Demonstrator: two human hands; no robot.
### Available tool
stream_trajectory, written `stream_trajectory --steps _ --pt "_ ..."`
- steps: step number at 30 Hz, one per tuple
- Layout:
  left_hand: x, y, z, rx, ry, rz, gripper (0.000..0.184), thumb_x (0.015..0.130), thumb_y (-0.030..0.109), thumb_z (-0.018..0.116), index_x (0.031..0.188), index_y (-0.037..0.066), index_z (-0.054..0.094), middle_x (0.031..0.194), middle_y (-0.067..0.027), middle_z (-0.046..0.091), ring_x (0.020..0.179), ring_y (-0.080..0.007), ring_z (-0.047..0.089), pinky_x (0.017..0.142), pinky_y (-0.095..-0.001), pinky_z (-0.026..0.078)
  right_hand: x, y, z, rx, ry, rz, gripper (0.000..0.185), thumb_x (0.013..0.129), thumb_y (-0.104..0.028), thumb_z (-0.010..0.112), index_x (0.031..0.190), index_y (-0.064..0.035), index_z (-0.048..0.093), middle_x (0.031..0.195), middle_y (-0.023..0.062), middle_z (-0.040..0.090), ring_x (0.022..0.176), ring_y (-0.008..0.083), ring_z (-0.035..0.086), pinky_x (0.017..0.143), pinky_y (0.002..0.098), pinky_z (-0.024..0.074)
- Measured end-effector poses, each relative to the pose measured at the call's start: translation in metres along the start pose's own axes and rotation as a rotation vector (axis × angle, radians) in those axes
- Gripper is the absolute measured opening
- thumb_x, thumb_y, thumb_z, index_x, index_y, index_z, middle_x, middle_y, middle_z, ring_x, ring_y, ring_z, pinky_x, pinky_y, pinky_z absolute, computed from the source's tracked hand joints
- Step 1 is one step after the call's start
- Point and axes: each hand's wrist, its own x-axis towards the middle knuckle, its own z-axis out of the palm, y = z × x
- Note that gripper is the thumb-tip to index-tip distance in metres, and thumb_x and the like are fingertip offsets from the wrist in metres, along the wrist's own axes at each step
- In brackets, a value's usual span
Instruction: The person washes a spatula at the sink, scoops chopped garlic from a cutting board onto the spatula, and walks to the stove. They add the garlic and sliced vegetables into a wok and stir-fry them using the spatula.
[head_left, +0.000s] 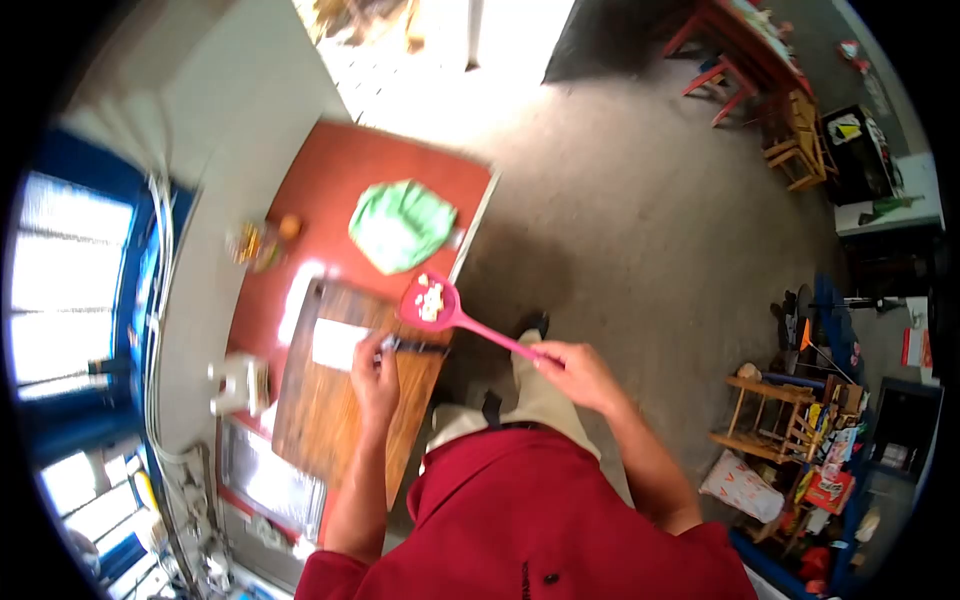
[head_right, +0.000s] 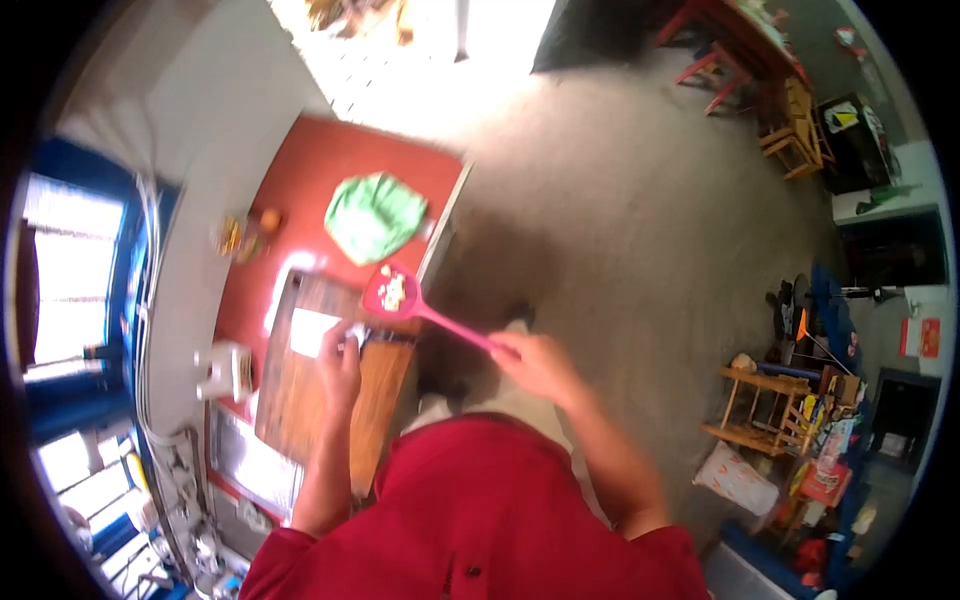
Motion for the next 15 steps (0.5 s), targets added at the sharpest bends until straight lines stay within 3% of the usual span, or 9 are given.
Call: stream_trajectory --steps 2,3,5,9,11,15 --pt "0.019 0.035 0.044 -0.014 -0.066 0.037 0.02 0.087 0.004 0.056 0.105 0.002 0.065 0.089 -0.0105 0.06 0.081 -0.0175 0.057 0.064 -0.029 0.046 0.011 0.03 -0.042 0.135 0.009 -0.029 0.025 0.089 -0.015 0.06 0.112 -0.0033 0.063 0.078 0.0029 0.063 0.071 0.0078 0.053 0.066 0.0267 0.0458" --pt "0.022 0.04 0.064 -0.016 -0.074 0.066 0.02 0.087 0.004 0.056 0.105 0.002 0.065 0.089 -0.0105 0.06 0.081 -0.0175 0.057 0.064 -0.029 0.046 0.016 0.029 -0.071 0.124 -0.042 0.101 0.028 0.09 -0.022 0.058 0.113 -0.0081 0.064 0.091 0.0117 0.068 0.076 0.0186 0.063 0.07 0.0309 0.0485" --pt "0.036 0.043 0.109 -0.113 -0.19 -0.303 0.02 0.087 0.006 0.058 0.105 0.0 0.065 0.082 -0.0073 0.061 0.072 -0.0133 0.055 0.063 -0.0277 0.045 0.025 0.061 -0.107 0.167 0.049 0.081 0.028 0.09 -0.02 0.057 0.114 -0.0073 0.063 0.087 0.0085 0.068 0.073 0.0143 0.059 0.068 0.0297 0.048" --pt "0.074 0.106 0.189 -0.215 -0.281 -0.282 0.022 0.087 0.01 0.059 0.105 -0.001 0.066 0.075 -0.0039 0.061 0.064 -0.0099 0.052 0.061 -0.027 0.045 0.045 0.114 -0.186 0.511 0.064 0.152 0.027 0.092 -0.017 0.055 0.116 -0.0048 0.061 0.074 0.0 0.06 0.064 0.0073 0.052 0.058 0.0246 0.0436" --pt "0.094 0.126 0.227 -0.096 -0.401 -0.287 0.023 0.087 0.012 0.059 0.104 0.0 0.067 0.074 -0.0038 0.063 0.064 -0.0089 0.054 0.062 -0.026 0.046 0.058 0.142 -0.226 0.632 0.092 0.254 0.024 0.094 -0.014 0.052 0.115 -0.005 0.058 0.069 -0.0033 0.052 0.05 0.0021 0.039 0.043 0.0186 0.0308" --pt "0.141 0.168 0.292 0.005 -0.53 -0.258 0.025 0.087 0.015 0.058 0.103 -0.001 0.067 0.08 -0.0075 0.067 0.071 -0.0104 0.062 0.066 -0.0254 0.049 0.084 0.19 -0.291 0.878 0.184 0.323 0.025 0.095 -0.017 0.052 0.117 -0.0059 0.059 0.07 -0.0013 0.053 0.049 0.0042 0.043 0.042 0.0205 0.0333"
